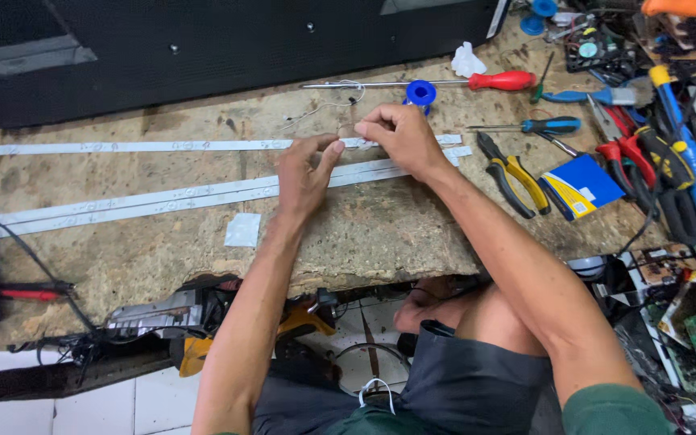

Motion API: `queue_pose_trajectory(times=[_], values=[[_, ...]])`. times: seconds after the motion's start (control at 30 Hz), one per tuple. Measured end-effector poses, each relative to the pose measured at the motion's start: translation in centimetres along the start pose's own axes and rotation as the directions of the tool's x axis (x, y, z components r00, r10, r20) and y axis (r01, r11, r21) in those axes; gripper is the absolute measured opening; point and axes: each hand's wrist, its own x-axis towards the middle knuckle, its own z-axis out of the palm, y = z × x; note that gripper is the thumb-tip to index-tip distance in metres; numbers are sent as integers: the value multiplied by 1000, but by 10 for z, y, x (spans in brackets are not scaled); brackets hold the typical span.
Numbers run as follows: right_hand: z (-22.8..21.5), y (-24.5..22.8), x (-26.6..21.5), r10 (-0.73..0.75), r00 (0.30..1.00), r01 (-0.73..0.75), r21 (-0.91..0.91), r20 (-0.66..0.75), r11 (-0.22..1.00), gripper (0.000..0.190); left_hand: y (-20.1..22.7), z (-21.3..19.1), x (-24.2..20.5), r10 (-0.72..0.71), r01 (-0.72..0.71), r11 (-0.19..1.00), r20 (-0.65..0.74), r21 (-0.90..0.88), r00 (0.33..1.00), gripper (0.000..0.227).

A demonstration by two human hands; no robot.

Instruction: The person uses pliers to strip the ends of wires on LED strips and then solders them to small red components. The person handles the LED strips, wires, and soldering tools on a cluttered workbench.

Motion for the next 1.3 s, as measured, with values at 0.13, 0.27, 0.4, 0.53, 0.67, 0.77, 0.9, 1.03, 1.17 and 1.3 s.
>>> queue_pose_trajectory(times=[0.13, 0.27, 0.4, 0.53, 0.67, 0.77, 0.9, 1.03, 1.17, 1.3], values=[[-5, -13, -17, 4, 1000, -2, 116, -9, 993, 6, 28, -2, 10, -219, 229, 938, 67, -260, 973, 8], [-8, -10, -26, 2, 1000, -1, 107, -2, 994, 6, 55, -16, 12, -425, 413, 731, 111, -544, 899, 14], [-1, 2, -35, -6, 1000, 6, 1, 14, 1000, 5, 66, -23, 9, -476, 440, 670, 110, -598, 873, 15], [22, 27, -52, -143, 989, 145, -101, 33, 984, 5, 75, -15, 7, -578, 486, 599, 77, -637, 812, 19], [25, 8, -69, -169, 979, 188, -176, 115, 966, 9, 71, -4, 2, -647, 541, 402, 190, -739, 739, 17], [-6, -37, -78, -107, 968, 144, -151, 225, 978, 12, 64, -5, -3, -605, 541, 481, 186, -690, 775, 14], [-37, -48, -70, -392, 920, 389, -96, -8, 916, 18, 75, -14, -1, -376, 470, 687, 282, -554, 883, 11], [-34, -50, -68, -525, 850, 526, -107, 43, 844, 29, 87, -13, 1, -252, 409, 785, 364, -465, 897, 10], [-41, -24, -63, -477, 877, 479, -132, 50, 868, 8, 82, -9, 2, -244, 422, 819, 429, -389, 869, 15], [-58, -9, -60, -405, 903, 429, -268, 140, 863, 10, 83, 2, 7, -156, 272, 927, 395, -259, 905, 11]])
